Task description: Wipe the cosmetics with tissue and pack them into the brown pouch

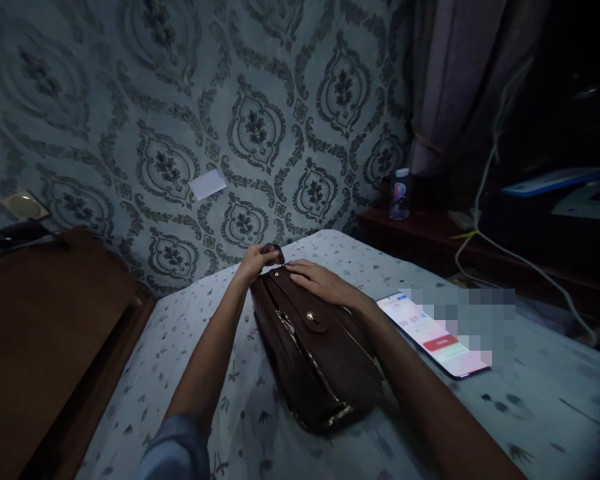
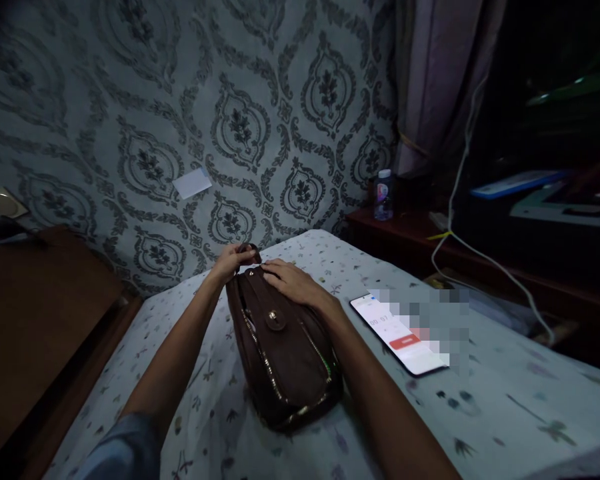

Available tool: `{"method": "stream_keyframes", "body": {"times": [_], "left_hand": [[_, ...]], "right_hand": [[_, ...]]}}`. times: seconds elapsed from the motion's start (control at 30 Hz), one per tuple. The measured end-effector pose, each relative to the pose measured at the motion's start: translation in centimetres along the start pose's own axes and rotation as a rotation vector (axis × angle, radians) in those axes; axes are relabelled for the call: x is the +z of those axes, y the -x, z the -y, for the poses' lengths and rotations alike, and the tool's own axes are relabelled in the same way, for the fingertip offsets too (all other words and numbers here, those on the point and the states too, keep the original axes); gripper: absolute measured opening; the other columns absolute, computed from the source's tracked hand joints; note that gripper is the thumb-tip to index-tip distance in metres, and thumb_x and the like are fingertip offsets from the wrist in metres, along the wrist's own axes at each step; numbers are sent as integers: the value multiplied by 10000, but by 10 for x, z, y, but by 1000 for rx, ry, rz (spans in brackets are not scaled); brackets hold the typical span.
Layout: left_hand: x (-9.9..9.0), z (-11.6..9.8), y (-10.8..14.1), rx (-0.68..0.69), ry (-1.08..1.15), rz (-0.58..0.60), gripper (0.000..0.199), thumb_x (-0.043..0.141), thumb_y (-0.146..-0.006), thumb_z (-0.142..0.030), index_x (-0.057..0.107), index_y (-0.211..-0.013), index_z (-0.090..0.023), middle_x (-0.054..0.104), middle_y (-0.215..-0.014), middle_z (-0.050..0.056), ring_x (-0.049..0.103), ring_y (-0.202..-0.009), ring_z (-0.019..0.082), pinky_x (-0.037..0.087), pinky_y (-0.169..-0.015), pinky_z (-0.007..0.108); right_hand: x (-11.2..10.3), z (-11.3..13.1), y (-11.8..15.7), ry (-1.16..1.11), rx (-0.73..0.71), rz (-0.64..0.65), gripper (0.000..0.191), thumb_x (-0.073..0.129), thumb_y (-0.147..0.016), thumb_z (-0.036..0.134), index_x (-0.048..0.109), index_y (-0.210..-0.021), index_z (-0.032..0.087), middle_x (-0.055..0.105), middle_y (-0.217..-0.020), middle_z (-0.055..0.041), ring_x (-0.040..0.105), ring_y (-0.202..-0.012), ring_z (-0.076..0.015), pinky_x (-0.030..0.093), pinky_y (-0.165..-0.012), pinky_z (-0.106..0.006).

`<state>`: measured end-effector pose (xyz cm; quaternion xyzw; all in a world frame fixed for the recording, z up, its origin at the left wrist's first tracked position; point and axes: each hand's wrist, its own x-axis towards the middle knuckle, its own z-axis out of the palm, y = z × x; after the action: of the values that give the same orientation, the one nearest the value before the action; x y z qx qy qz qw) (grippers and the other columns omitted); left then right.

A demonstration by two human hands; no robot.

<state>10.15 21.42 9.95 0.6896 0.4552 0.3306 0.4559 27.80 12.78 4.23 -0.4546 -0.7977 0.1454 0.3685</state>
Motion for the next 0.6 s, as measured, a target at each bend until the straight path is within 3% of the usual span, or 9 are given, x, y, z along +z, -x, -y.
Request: {"method": "stream_keyframes", "body": {"times": [0.17, 0.37, 0.5, 0.6], "left_hand": [[-12, 2, 8, 86, -144, 36, 121, 649, -799, -254, 605, -754, -150, 638, -688, 0, 615, -678, 121, 460, -663, 210], [-30, 22, 30, 146, -369, -75, 157, 628, -799, -272, 631, -704, -147, 590, -640, -21, 547, -706, 144, 417, -662, 224], [-23, 33, 42, 172, -470, -182, 164, 560, -854, -271, 660, -791, -157, 644, -737, -1, 573, -778, 171, 428, -715, 255], [-11, 37, 47, 177, -530, -280, 165, 523, -887, -238, 672, -885, -167, 695, -876, 41, 603, -873, 201, 439, -802, 293]], "right_hand": [[-6, 19, 7, 20, 75, 23, 502, 388, -981, 464, 622, -1335, 196, 566, -1434, -100, 468, -1369, -287, 304, -1194, -470], [-20, 72, 48, 65, 58, 36, 557, 325, -995, 532, 593, -1368, 218, 559, -1442, -87, 443, -1390, -303, 339, -1166, -523], [-14, 100, 72, 188, 130, 39, 576, 369, -973, 587, 551, -1409, 257, 477, -1509, -109, 384, -1425, -339, 356, -1132, -581], [-4, 108, 79, 280, 141, 31, 606, 449, -936, 615, 523, -1432, 274, 427, -1540, -134, 336, -1444, -369, 359, -1112, -607]]}}
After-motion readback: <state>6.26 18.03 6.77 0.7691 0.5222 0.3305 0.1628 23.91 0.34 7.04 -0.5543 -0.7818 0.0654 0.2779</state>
